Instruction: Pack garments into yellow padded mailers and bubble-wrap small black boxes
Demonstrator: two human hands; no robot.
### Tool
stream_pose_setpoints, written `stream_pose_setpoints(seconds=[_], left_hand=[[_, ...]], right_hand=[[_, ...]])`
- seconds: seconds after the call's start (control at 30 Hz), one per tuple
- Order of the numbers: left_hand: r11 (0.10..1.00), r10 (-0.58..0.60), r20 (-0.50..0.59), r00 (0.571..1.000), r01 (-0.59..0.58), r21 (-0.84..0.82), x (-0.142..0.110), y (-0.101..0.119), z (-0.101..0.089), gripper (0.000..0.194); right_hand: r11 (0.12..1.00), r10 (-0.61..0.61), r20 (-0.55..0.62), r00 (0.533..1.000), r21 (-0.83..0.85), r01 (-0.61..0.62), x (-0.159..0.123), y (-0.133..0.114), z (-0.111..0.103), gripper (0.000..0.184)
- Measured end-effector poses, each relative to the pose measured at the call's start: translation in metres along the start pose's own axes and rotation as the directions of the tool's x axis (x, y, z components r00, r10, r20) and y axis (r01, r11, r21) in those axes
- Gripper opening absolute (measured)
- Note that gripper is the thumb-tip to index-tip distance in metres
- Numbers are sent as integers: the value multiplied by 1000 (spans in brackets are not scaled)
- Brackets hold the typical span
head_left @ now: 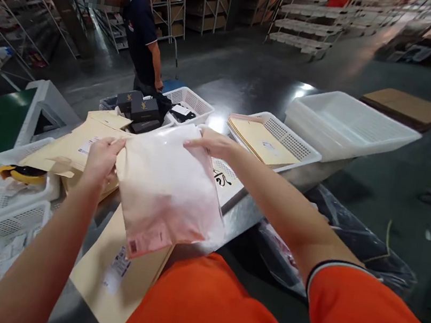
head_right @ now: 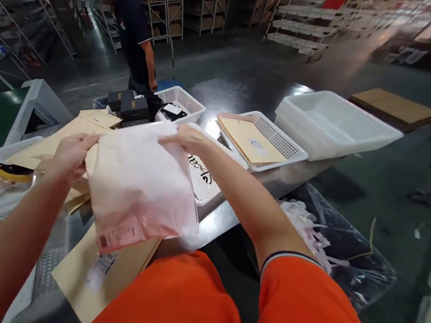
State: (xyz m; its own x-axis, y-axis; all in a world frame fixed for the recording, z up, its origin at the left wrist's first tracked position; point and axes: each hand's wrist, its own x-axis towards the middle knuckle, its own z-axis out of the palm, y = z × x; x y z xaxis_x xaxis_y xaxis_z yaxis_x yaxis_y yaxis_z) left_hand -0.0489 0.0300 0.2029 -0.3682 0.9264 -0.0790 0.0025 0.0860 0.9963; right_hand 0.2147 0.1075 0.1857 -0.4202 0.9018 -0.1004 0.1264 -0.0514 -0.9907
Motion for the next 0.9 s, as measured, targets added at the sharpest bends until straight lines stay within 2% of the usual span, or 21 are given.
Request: stream_pose_setpoints(seconds=[0.03, 0.1, 0.2, 0.27, 0.33, 0.37, 0.43, 0.47, 0.53, 0.6, 0.63, 0.73, 0.77, 0.83, 0.9], left_hand=[[1000, 15, 24, 1000, -15, 6, -6, -8, -1, 20], [999, 43, 44, 998, -43, -1, -17, -26, -2, 26], [997, 71, 44, 997, -70, -17, -28, -58, -4, 34], [999, 41, 71, 997, -38, -33, -33, -84, -6, 35], [1000, -2, 121, 993, 6, -31, -38, -114, -11, 37], [999, -26, 154, 988, 22, 25, -42, -131, -15, 38], [967, -80, 212, 974, 24, 253, -51, -167, -25, 39], [906, -121, 235, 964, 11, 422, -56, -186, -30, 38], [763, -202, 238, 950, 1, 646, -65, -221, -38, 30], [642, -275, 246, 929, -14, 767, -68, -252, -40, 16], [582, -310, 259, 915, -32, 812, -67, -265, -38, 18], [423, -411, 311, 857, -123, 898, -55, -295, -28, 55], [384, -439, 332, 835, -159, 909, -50, -302, -25, 61], [332, -474, 374, 797, -232, 914, -43, -311, -22, 56], [305, -481, 410, 775, -291, 907, -45, -315, -25, 35]], right_hand=[[995, 69, 43, 997, 65, -71, -7, 10, 1, 50], [978, 99, 53, 994, 176, -107, -21, 29, 5, 50], [975, -4, -27, 1000, 222, 10, -39, 53, 17, 46], [987, -62, -167, 984, 139, 86, -48, 68, 30, 45], [991, -133, -376, 917, -20, 135, -57, 83, 44, 44], [985, -173, -466, 868, -103, 141, -62, 89, 49, 43], [969, -226, -582, 781, -220, 117, -74, 99, 55, 38], [963, -238, -616, 751, -251, 99, -81, 102, 55, 36], [956, -240, -644, 727, -288, 61, -96, 106, 50, 33], [948, -232, -638, 734, -317, 25, -109, 109, 42, 33], [943, -226, -631, 742, -333, 5, -114, 110, 39, 33], [920, -231, -601, 765, -390, -28, -123, 112, 37, 34], [912, -240, -584, 776, -409, -26, -124, 113, 40, 33], [902, -234, -544, 806, -430, -29, -120, 114, 52, 32], [901, -190, -485, 854, -431, -45, -110, 118, 70, 30]])
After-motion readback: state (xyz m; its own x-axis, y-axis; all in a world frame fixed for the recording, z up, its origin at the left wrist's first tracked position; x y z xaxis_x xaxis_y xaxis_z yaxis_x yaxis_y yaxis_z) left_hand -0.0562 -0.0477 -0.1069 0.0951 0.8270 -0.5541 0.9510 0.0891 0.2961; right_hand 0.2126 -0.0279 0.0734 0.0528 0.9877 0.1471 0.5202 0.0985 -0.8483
